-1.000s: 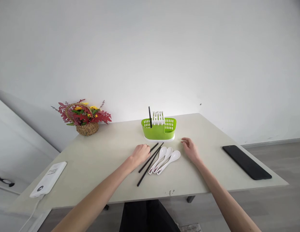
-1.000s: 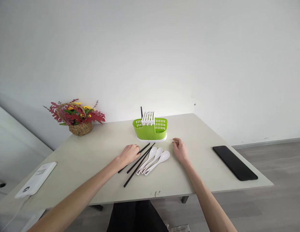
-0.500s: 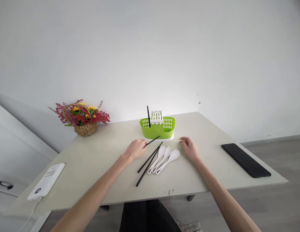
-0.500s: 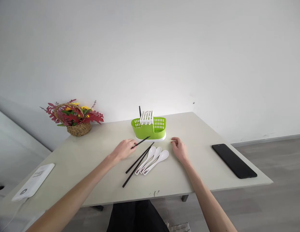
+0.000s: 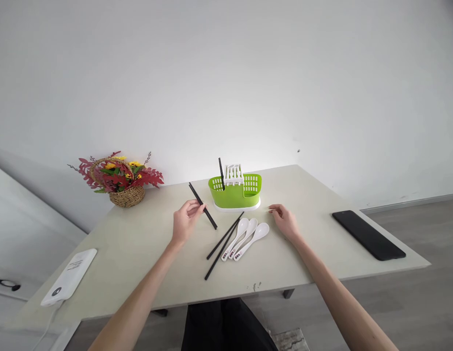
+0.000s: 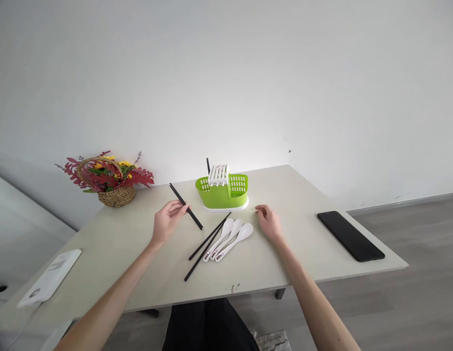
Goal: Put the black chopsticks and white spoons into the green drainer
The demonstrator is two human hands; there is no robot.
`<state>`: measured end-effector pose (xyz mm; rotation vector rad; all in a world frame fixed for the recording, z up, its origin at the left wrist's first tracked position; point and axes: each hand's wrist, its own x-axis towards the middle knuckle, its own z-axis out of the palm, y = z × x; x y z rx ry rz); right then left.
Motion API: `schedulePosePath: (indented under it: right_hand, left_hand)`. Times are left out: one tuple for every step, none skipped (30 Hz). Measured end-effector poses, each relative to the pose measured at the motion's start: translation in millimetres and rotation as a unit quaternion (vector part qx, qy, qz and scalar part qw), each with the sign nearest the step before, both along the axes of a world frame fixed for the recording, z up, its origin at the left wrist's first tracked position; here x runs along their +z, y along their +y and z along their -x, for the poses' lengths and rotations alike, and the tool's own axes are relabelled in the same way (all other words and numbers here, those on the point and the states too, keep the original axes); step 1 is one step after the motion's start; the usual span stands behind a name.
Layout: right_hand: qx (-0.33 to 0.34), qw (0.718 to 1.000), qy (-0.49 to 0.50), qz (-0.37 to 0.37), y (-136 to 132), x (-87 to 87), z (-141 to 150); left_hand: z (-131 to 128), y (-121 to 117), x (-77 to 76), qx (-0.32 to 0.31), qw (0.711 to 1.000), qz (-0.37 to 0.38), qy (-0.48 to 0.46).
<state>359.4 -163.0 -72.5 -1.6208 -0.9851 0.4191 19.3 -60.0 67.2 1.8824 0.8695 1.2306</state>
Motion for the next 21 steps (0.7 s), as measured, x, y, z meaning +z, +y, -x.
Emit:
schedulePosePath:
  right_hand:
    - [0.001, 1.0, -0.001, 0.0, -0.3, -0.1, -0.1]
    - [0.002, 1.0, -0.001, -0.001, -0.5, -0.2, -0.2]
    - [0.003, 1.0, -0.001, -0.002, -0.5, -0.3, -0.3]
    - [0.004, 1.0, -0.002, -0.004, -0.4, -0.4, -0.3]
    - [0.004, 1.0, -0.002, -0.006, -0.1, -0.5, -0.3]
    - [0.004, 1.0, -0.002, -0.007, 0.3, -0.5, -0.3]
    - [0.004, 1.0, -0.002, -0.009, 0.7, -0.4, -0.3]
    - [0.004, 1.0, -0.002, -0.01, 1.0, -0.2, -0.2]
    - [0.004, 1.0, -0.002, -0.01, 1.2, 0.0, -0.2]
    - [0.005, 1.0, -0.002, -0.01, 1.2, 0.3, -0.1]
    - [0.005, 1.0, -0.001, -0.009, 1.1, 0.6, 0.1]
    - [0.006, 1.0, 0.0, -0.008, 0.7, 0.9, 0.3]
    - [0.007, 1.0, 0.001, -0.008, 0.3, 1.2, 0.6]
    - [0.008, 1.0, 0.002, -0.008, -0.3, 1.6, 1.0]
    - [0.01, 1.0, 0.003, -0.009, -0.8, 2.0, 1.5]
    - [0.011, 1.0, 0.005, -0.01, -1.3, 2.5, 2.0]
    - [0.013, 1.0, 0.008, -0.011, -1.8, 3.0, 2.5]
    - [0.014, 1.0, 0.011, -0.012, -2.1, 3.6, 2.8]
    - [0.015, 1.0, 0.014, -0.013, -2.3, 4.1, 3.1]
    - [0.016, 1.0, 0.019, -0.014, -2.4, 4.8, 3.2]
    - [0.016, 0.999, 0.023, -0.015, -2.4, 5.4, 3.2]
  left_hand:
    - [0.1, 0.2, -1.5, 0.002, 1.0, 0.001, 0.0]
    - [-0.1, -0.1, -2.0, 0.003, 1.0, 0.0, 0.002]
    - [-0.7, -0.8, -1.6, 0.003, 1.0, 0.0, 0.007]
    - [-1.7, -1.9, -0.5, 0.001, 1.0, -0.002, 0.015]
    - [-2.8, -3.1, 0.8, -0.001, 1.0, -0.005, 0.024]
    - [-4.0, -4.3, 2.1, -0.002, 0.999, -0.01, 0.033]
    - [-5.3, -5.4, 3.3, -0.002, 0.999, -0.016, 0.042]
    - [-6.5, -6.3, 4.1, -0.001, 0.998, -0.022, 0.051]
    - [-7.6, -6.7, 4.4, 0.001, 0.998, -0.028, 0.057]
    - [-8.4, -6.8, 4.2, 0.003, 0.998, -0.033, 0.062]
    - [-8.9, -6.4, 3.5, 0.006, 0.997, -0.036, 0.065]
    - [-9.2, -5.7, 2.5, 0.007, 0.997, -0.036, 0.068]
    - [-9.2, -4.9, 1.3, 0.007, 0.997, -0.036, 0.071]
    - [-8.9, -4.0, 0.0, 0.006, 0.997, -0.034, 0.072]
    - [-8.5, -3.2, -1.2, 0.003, 0.997, -0.031, 0.072]
    - [-8.1, -2.6, -2.2, -0.001, 0.997, -0.028, 0.069]
    - [-7.7, -2.1, -2.7, -0.006, 0.998, -0.024, 0.063]
    - [-7.5, -1.8, -2.7, -0.01, 0.998, -0.017, 0.055]
    - [-7.6, -1.6, -2.1, -0.015, 0.999, -0.007, 0.043]
    - [-8.0, -1.4, -0.8, -0.018, 1.0, 0.007, 0.025]
    - [-8.8, -1.2, 1.0, -0.019, 0.999, 0.026, -0.001]
